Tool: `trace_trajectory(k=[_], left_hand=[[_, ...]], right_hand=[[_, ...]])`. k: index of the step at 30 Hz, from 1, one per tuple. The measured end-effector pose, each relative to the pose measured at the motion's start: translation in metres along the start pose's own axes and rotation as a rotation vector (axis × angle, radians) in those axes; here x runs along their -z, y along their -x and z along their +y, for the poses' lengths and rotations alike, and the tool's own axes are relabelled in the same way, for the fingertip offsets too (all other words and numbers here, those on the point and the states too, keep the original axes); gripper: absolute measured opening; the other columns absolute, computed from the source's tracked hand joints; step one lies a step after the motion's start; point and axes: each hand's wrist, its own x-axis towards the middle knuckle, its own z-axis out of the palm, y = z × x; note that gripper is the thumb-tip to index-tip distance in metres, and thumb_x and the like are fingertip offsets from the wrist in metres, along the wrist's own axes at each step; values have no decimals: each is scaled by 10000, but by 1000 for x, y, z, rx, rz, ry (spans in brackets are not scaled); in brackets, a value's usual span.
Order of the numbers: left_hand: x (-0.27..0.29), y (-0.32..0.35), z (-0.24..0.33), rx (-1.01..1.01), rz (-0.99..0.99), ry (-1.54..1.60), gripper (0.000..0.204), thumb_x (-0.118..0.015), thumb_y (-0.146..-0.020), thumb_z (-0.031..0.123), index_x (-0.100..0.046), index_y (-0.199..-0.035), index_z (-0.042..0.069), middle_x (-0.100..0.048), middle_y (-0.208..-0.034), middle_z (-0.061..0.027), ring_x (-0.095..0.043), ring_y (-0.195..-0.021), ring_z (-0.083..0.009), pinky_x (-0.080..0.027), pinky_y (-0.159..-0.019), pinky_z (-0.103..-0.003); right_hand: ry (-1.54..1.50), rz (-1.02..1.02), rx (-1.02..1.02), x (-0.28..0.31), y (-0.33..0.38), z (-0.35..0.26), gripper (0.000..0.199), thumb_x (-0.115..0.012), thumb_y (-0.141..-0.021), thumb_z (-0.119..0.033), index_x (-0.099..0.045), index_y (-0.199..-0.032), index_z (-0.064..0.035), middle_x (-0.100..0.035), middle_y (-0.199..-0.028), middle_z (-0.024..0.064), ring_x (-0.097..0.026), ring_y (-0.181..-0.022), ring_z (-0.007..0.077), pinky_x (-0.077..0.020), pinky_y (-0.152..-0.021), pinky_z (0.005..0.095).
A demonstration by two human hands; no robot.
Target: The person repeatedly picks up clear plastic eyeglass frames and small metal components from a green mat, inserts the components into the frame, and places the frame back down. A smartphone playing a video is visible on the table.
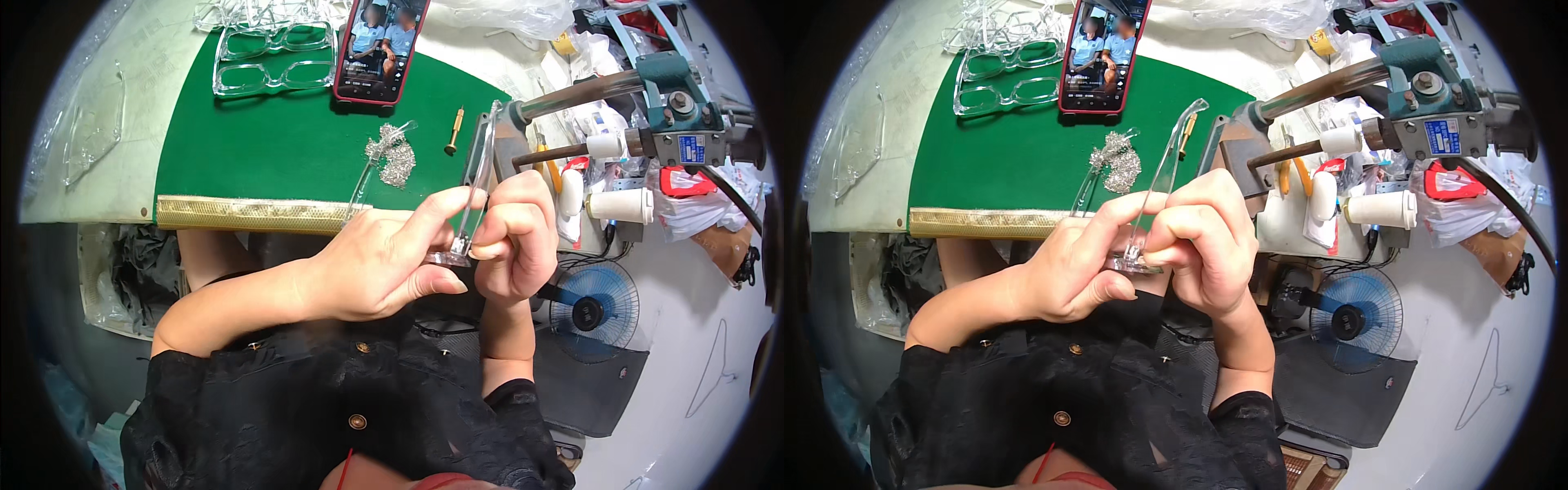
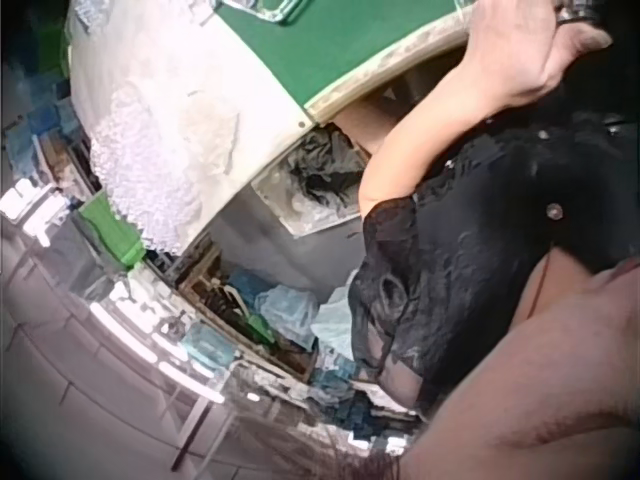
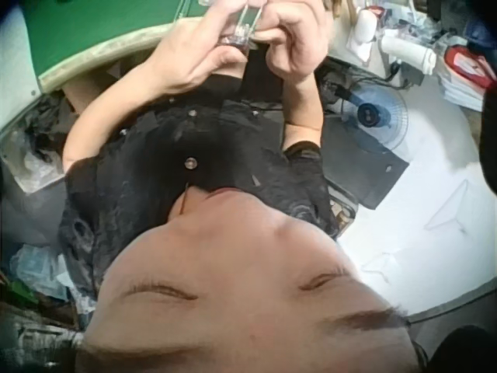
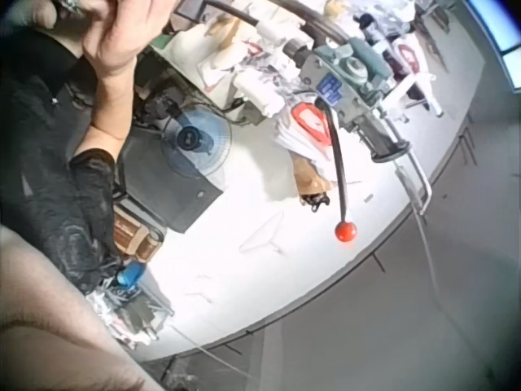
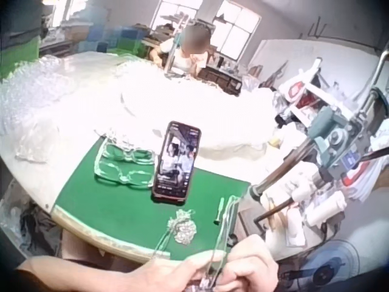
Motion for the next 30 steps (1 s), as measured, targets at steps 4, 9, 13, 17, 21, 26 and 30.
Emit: trace_trajectory(k=[4, 9, 13, 17, 21, 26, 30], left_hand=[[-4, -2, -1, -43, 31, -93, 734, -484, -923, 514, -289, -1360, -42, -655, -943, -190, -662, -847, -370, -518, -715, -373], [-3, -3, 0, 6, 19, -150, 698, -582, -890, 433, -327, -1350, -27, -657, -887, -162, -659, -797, -353, -515, -670, -370], [-3, 0, -1, 7, 49, -143, 683, -621, -871, 389, -344, -1344, -18, -653, -839, -142, -656, -751, -339, -510, -649, -363], [-2, 0, 1, 4, 46, -146, 680, -629, -867, 381, -347, -1343, -15, -649, -827, -139, -654, -737, -338, -508, -642, -361], [-3, -1, 1, 12, 54, -101, 675, -614, -878, 396, -346, -1341, -15, -653, -843, -141, -656, -751, -340, -506, -645, -364], [-3, -2, -1, -25, 72, -31, 668, -552, -913, 442, -333, -1341, -22, -653, -850, -150, -658, -761, -346, -503, -649, -361], [-4, -2, -2, -13, 66, -26, 679, -517, -923, 475, -327, -1342, -25, -654, -842, -152, -660, -761, -351, -502, -645, -363]], right_hand=[[63, -8, -2, 3, 1, -1, 224, -702, -749, -276, -605, -745, -74, -559, -755, 42, -523, -673, 188, -399, -589, 296], [62, -19, -8, 5, 0, -1, 216, -703, -740, -271, -611, -724, -76, -561, -750, 39, -520, -668, 192, -398, -595, 299], [37, -5, -12, 1, 2, 0, 219, -702, -753, -271, -610, -724, -74, -557, -742, 39, -519, -664, 189, -403, -597, 303], [27, 17, -12, 0, 3, 1, 234, -704, -766, -279, -609, -730, -69, -556, -741, 37, -517, -661, 186, -406, -597, 304], [23, 38, -30, -2, 3, 0, 238, -702, -772, -280, -604, -735, -66, -556, -741, 39, -520, -663, 187, -404, -597, 300], [-4, 66, -65, -3, 7, 1, 217, -696, -787, -251, -598, -734, -64, -561, -749, 40, -524, -670, 185, -400, -598, 295], [20, 59, -25, -3, 6, 2, 209, -696, -792, -244, -612, -744, -59, -563, -752, 38, -520, -672, 179, -402, -600, 296]])
